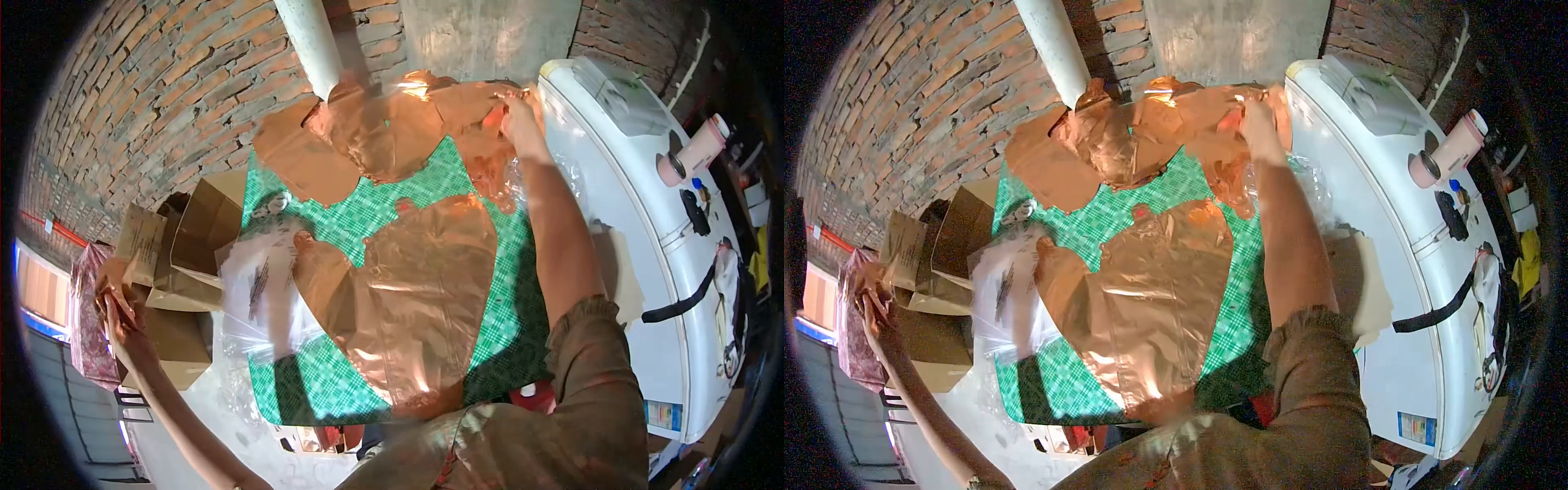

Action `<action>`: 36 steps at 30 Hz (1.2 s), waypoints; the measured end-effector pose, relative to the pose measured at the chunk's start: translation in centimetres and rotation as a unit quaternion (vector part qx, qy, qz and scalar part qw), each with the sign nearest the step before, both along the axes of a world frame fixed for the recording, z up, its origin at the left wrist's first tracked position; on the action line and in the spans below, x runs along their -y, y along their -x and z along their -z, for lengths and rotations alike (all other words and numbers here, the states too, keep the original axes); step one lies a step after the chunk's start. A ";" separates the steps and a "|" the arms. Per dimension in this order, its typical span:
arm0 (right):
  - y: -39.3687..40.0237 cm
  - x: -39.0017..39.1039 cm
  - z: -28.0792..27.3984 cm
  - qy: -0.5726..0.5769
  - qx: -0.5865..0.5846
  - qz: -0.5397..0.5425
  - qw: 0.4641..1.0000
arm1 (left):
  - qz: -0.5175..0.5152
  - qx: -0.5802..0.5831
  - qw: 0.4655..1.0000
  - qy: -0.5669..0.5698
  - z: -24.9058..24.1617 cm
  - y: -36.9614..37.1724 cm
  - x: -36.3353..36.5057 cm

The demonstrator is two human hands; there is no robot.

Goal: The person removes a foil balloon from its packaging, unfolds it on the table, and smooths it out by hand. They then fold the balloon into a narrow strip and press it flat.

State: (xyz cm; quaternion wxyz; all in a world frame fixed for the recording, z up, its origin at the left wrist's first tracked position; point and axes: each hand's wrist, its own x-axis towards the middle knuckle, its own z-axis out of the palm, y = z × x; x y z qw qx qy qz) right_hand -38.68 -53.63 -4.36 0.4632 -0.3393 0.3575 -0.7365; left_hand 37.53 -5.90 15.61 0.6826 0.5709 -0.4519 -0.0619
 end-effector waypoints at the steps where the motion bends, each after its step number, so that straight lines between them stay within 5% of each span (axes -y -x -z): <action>1: -0.3 -0.4 2.0 -0.032 0.023 -0.029 0.999 | 0.053 -0.133 0.990 -0.001 -0.7 2.1 -0.1; 2: -0.6 -1.4 3.3 -0.066 0.046 -0.056 0.995 | 0.129 -0.132 0.983 0.006 0.6 -0.4 -0.3; 6: -4.3 -8.1 -3.7 -0.197 -0.307 0.037 0.930 | 0.133 -0.061 0.989 -0.031 -0.3 4.3 0.4; 7: -4.7 -8.7 -4.2 -0.190 -0.381 -0.014 0.905 | 0.189 -0.102 0.976 0.036 0.8 3.9 1.0; 8: -5.2 -9.4 -4.6 -0.180 -0.451 -0.065 0.872 | 0.160 0.031 0.986 0.025 1.9 3.7 1.2; 9: -5.8 -10.2 -5.2 -0.169 -0.518 -0.116 0.830 | 0.150 0.017 0.988 0.017 1.9 5.1 1.0; 12: -8.8 -15.2 -9.3 -0.072 -0.551 -0.109 0.824 | 0.157 -0.025 0.987 -0.011 1.9 9.5 0.9; 16: -8.2 -8.3 -4.8 -0.052 -0.562 0.091 0.820 | 0.270 -0.131 0.948 -0.108 -0.2 16.0 0.4; 20: -10.5 -14.4 -11.2 0.028 -0.477 -0.130 0.869 | 0.364 -0.082 0.911 -0.177 -2.5 21.4 -0.3; 23: -15.5 -26.0 -17.5 0.087 -0.366 -0.328 0.866 | 0.352 -0.073 0.916 -0.178 -2.2 22.1 -0.4; 27: -20.9 -46.2 -21.5 0.163 -0.246 -0.636 0.713 | 0.344 -0.117 0.914 -0.181 -1.6 22.3 -0.4; 29: -24.3 -53.5 -21.5 0.253 -0.075 -0.727 0.634 | 0.346 -0.141 0.906 -0.197 -1.4 22.5 -0.8; 33: -31.2 -64.2 -22.0 0.246 0.352 -0.774 0.465 | 0.320 -0.173 0.922 -0.131 0.0 24.7 -2.1; 36: -31.6 -67.1 -23.0 0.171 0.480 -0.781 0.362 | 0.357 -0.193 0.904 -0.132 0.3 22.5 -3.8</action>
